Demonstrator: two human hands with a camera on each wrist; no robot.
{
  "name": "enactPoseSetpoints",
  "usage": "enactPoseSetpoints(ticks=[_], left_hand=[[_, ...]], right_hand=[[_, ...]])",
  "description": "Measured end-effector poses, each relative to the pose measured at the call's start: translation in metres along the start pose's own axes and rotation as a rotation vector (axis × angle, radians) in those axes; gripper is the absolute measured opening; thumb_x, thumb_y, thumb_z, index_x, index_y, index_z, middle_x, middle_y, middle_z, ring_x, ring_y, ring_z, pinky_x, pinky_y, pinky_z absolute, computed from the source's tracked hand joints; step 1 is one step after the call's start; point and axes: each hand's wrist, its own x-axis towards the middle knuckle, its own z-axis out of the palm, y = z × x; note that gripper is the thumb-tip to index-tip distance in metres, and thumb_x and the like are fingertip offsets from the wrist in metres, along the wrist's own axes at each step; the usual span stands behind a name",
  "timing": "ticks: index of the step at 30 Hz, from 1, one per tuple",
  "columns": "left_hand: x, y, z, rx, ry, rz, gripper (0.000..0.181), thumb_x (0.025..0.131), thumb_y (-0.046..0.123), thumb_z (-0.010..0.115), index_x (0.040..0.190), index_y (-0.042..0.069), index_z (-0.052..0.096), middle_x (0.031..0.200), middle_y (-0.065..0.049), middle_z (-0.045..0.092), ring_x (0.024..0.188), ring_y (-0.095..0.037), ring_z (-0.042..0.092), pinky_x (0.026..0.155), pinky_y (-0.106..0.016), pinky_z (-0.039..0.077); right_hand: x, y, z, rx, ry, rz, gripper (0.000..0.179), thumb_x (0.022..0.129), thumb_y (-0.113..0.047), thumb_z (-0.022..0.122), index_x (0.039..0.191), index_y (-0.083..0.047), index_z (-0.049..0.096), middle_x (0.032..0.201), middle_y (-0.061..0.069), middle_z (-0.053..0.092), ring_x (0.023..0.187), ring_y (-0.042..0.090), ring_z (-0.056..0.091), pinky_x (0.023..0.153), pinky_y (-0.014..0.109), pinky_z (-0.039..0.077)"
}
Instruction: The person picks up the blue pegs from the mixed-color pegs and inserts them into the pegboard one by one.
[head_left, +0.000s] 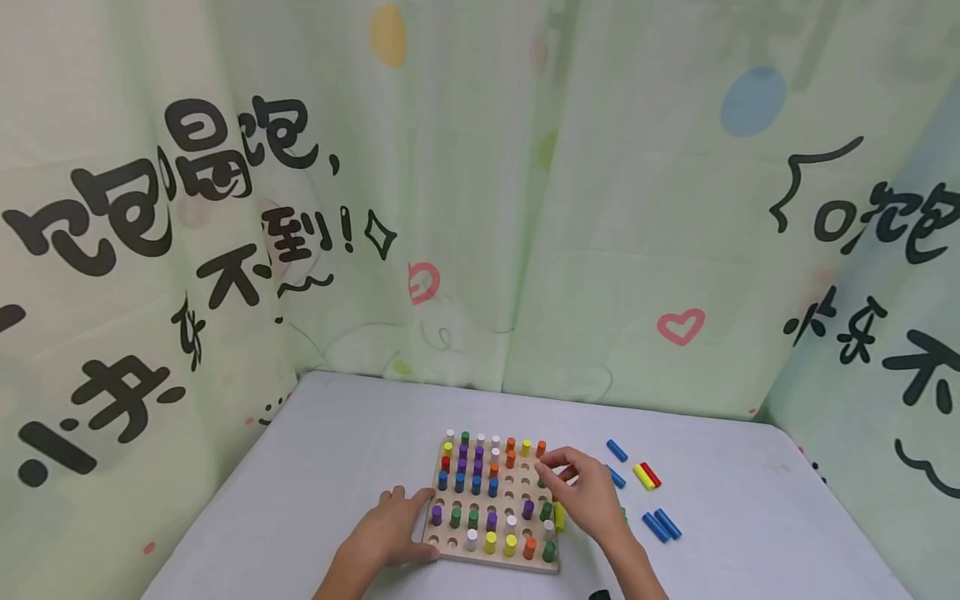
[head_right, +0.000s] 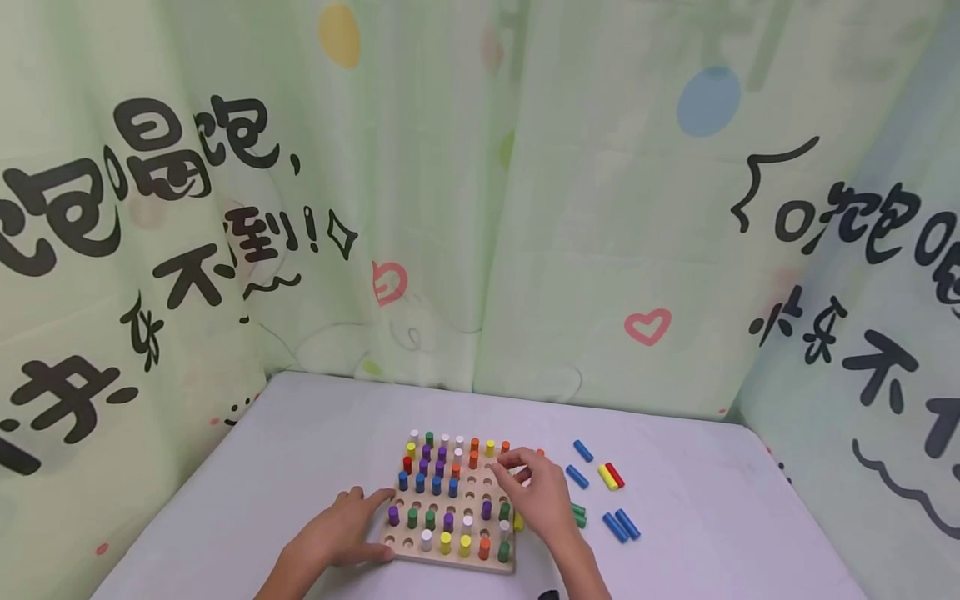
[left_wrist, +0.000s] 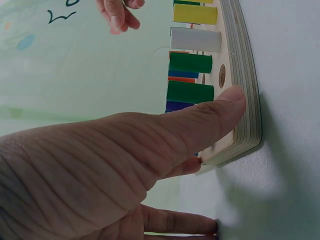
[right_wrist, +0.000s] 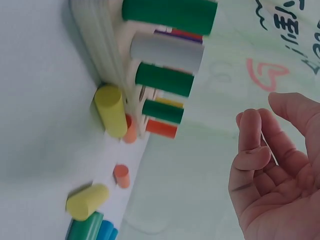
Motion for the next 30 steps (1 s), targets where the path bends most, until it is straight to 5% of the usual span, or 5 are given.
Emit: enactPoseSetpoints(ticks=[30], left_hand=[[0.002, -0.001, 0.001, -0.015, 0.006, 0.005, 0.076, 0.074, 0.038, 0.091, 0.138, 0.011, 0.061, 0.123, -0.024, 0.059, 0.115, -0.043, 0.056, 0.095, -0.065, 0.052]], right_hand=[[0.002, 0.050, -0.053, -0.142, 0.077, 0.093, 0.014, 0.094, -0.017, 0.075, 0.100, -0.005, 0.074, 0.098, 0.008, 0.075, 0.078, 0.016, 0.060, 0.061, 0.021, 0.051]])
